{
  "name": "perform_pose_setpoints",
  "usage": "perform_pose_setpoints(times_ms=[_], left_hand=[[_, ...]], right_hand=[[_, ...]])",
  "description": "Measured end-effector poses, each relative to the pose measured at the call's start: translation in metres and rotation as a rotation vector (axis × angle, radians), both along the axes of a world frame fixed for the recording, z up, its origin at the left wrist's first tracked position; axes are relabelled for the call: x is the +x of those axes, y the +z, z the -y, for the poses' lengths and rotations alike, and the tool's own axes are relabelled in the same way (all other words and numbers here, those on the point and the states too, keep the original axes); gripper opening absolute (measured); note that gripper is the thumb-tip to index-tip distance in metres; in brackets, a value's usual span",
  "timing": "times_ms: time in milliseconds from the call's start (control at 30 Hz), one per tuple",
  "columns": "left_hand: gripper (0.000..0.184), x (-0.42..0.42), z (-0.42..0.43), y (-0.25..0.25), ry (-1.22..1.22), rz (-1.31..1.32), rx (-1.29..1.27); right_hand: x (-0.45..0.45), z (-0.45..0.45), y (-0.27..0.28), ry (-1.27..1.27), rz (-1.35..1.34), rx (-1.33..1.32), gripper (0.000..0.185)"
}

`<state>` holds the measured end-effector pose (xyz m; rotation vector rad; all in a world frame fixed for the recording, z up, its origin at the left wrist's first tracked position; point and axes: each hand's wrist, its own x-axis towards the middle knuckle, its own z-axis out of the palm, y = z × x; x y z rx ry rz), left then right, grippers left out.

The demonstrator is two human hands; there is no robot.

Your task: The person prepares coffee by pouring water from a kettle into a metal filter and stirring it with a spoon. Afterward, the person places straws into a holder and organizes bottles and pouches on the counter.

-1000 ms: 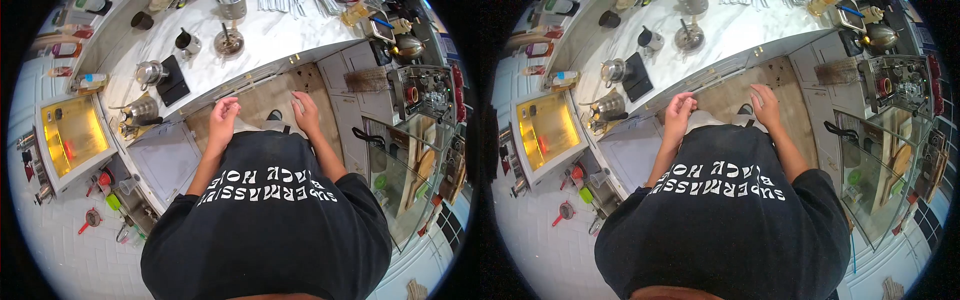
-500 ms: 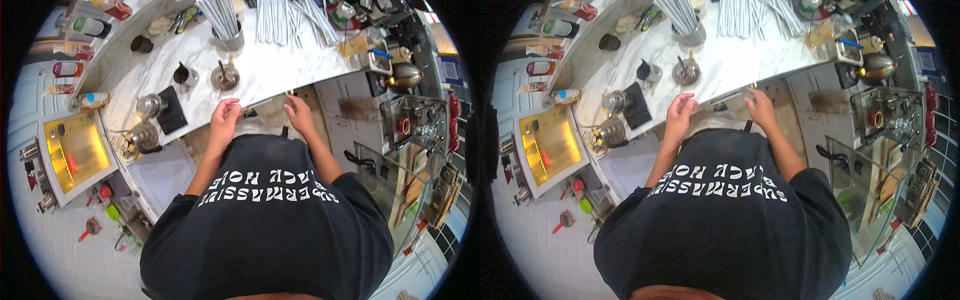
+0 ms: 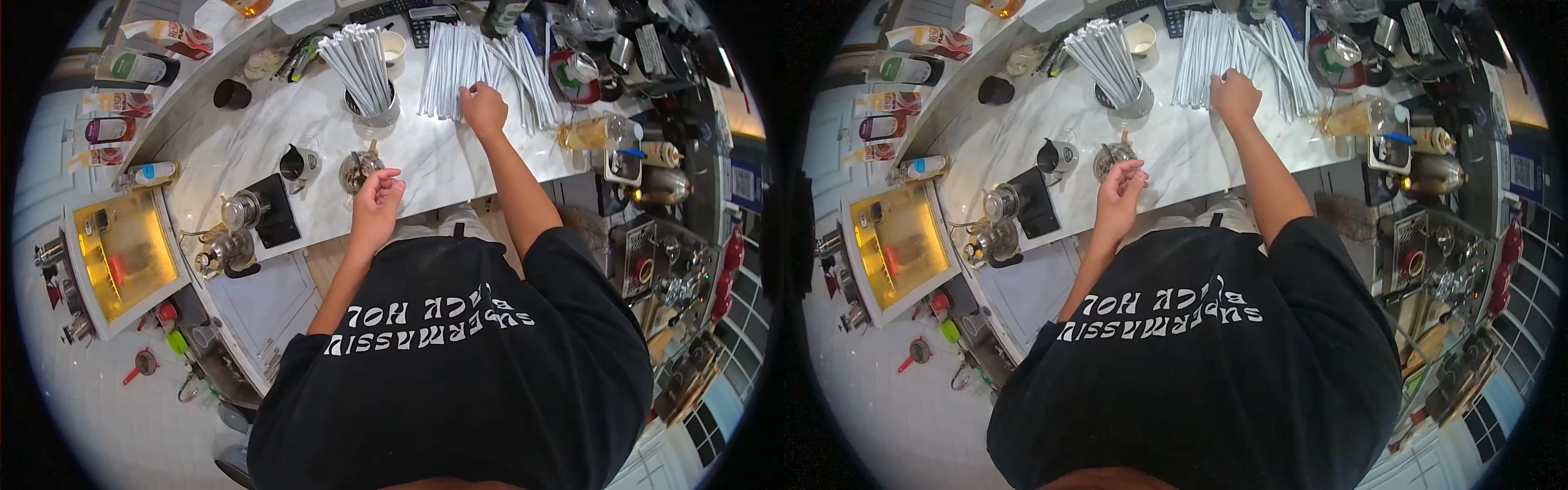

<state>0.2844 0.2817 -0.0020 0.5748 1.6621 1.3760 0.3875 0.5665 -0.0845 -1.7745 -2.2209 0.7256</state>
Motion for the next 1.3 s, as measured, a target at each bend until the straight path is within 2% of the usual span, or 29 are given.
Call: perform_pose_setpoints(times_ms=[33, 100, 200, 267, 400, 467, 567, 633, 767, 900, 1067, 1133, 1200, 1233, 1300], left_hand=[[0.024, 0.003, -0.008, 0.001, 0.023, -0.009, -0.012], [0.024, 0.006, -0.03, -0.003, 0.012, -0.068, -0.005], [0.025, 0.011, -0.071, -0.015, 0.001, -0.145, -0.001], [0.024, 0.013, -0.107, -0.021, -0.092, -0.385, -0.115], [0.023, 0.004, -0.183, -0.065, -0.093, -0.532, -0.144], [0.024, 0.001, -0.214, -0.078, -0.1, -0.716, -0.178], [0.027, -0.001, -0.247, -0.087, -0.168, -0.841, -0.337], [0.028, 0.006, -0.257, -0.089, -0.175, -0.905, -0.39], [0.025, 0.012, -0.27, -0.103, -0.203, -1.07, -0.523], [0.024, 0.014, -0.273, -0.105, -0.218, -1.122, -0.553], [0.021, 0.019, -0.269, -0.104, -0.273, -1.314, -0.539], [0.022, 0.016, -0.268, -0.104, -0.24, -1.324, -0.526], [0.022, 0.014, -0.261, -0.099, -0.214, -1.161, -0.524], [0.022, 0.014, -0.254, -0.095, -0.211, -1.16, -0.522], [0.021, 0.014, -0.236, -0.088, -0.076, -0.948, -0.429]], right_hand=[[-0.005, -0.01, 0.0, 0.026, 0.134, -0.032, 0.037], [-0.002, -0.02, -0.024, 0.074, 0.147, -0.035, 0.037], [0.007, -0.026, -0.03, 0.128, 0.147, -0.059, 0.035], [0.016, -0.025, -0.032, 0.144, 0.101, -0.112, 0.034], [0.016, -0.029, -0.027, 0.26, 0.188, -0.055, 0.033], [0.021, -0.032, -0.023, 0.256, 0.143, -0.092, 0.032], [0.038, -0.034, -0.019, 0.159, 0.012, -0.168, 0.029], [0.054, -0.031, -0.017, 0.055, -0.201, -0.134, 0.026], [0.084, -0.022, -0.009, 0.024, -0.387, -0.137, 0.023], [0.102, -0.014, -0.002, 0.031, -0.445, -0.206, 0.023], [0.105, -0.015, -0.001, 0.072, -0.462, -0.204, 0.023], [0.104, -0.016, 0.003, 0.051, -0.489, -0.201, 0.023], [0.107, -0.016, 0.004, 0.058, -0.483, -0.22, 0.023], [0.109, -0.014, 0.005, 0.049, -0.507, -0.209, 0.023], [0.113, -0.011, -0.002, 0.039, -0.529, -0.196, 0.022]])
